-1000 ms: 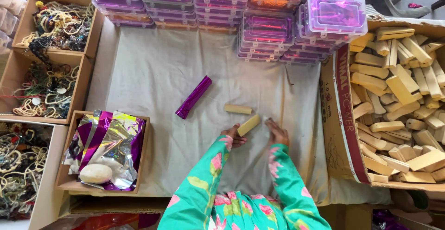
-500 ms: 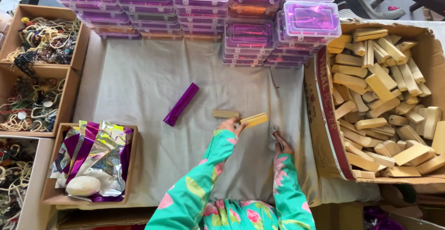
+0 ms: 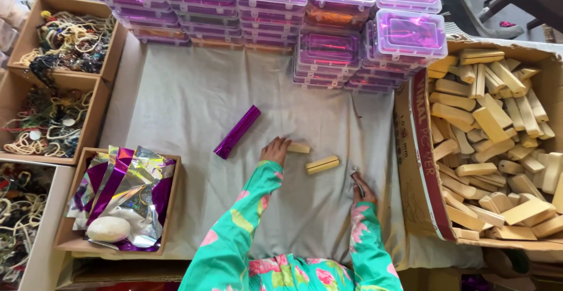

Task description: The person wraps a small wooden block in a shiny purple foil sheet, folds the edges, and places it aside. They then pick up several other wooden blocks from a box and wipe each one with a white cloth before stacking them on the table.

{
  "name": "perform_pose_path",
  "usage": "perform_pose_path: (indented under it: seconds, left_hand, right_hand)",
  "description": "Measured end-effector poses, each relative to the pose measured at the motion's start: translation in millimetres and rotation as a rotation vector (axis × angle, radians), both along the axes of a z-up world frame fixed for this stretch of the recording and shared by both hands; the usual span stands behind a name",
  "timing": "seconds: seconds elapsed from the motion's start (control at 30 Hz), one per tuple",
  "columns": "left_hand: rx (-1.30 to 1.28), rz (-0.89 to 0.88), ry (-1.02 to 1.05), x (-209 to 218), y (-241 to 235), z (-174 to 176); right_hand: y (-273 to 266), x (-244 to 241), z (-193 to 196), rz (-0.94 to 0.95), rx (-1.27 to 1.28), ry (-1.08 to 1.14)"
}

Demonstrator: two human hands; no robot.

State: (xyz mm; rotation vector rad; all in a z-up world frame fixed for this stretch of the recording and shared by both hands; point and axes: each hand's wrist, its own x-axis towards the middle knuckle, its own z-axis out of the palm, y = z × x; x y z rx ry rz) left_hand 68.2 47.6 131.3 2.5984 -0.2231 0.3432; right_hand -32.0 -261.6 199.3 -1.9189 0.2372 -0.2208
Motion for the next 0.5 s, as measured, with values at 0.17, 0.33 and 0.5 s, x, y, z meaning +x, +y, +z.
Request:
perform_pose_path:
  seconds: [0.17,0.33,0.5]
  left_hand:
    - [0.035,-0.033,0.251,21,4,-21]
    - [0.053,-0.001,0.32,8,-4,-20]
    - [-1.001,0.188,0.555,-44,-25,-40]
  right_hand:
    - [-4,1,-9,0.007,0.083,0.022]
    - [-2,2,-13,0.012,0.107,0.013]
    - [11,5,-26,-0.113,0.132,0.046]
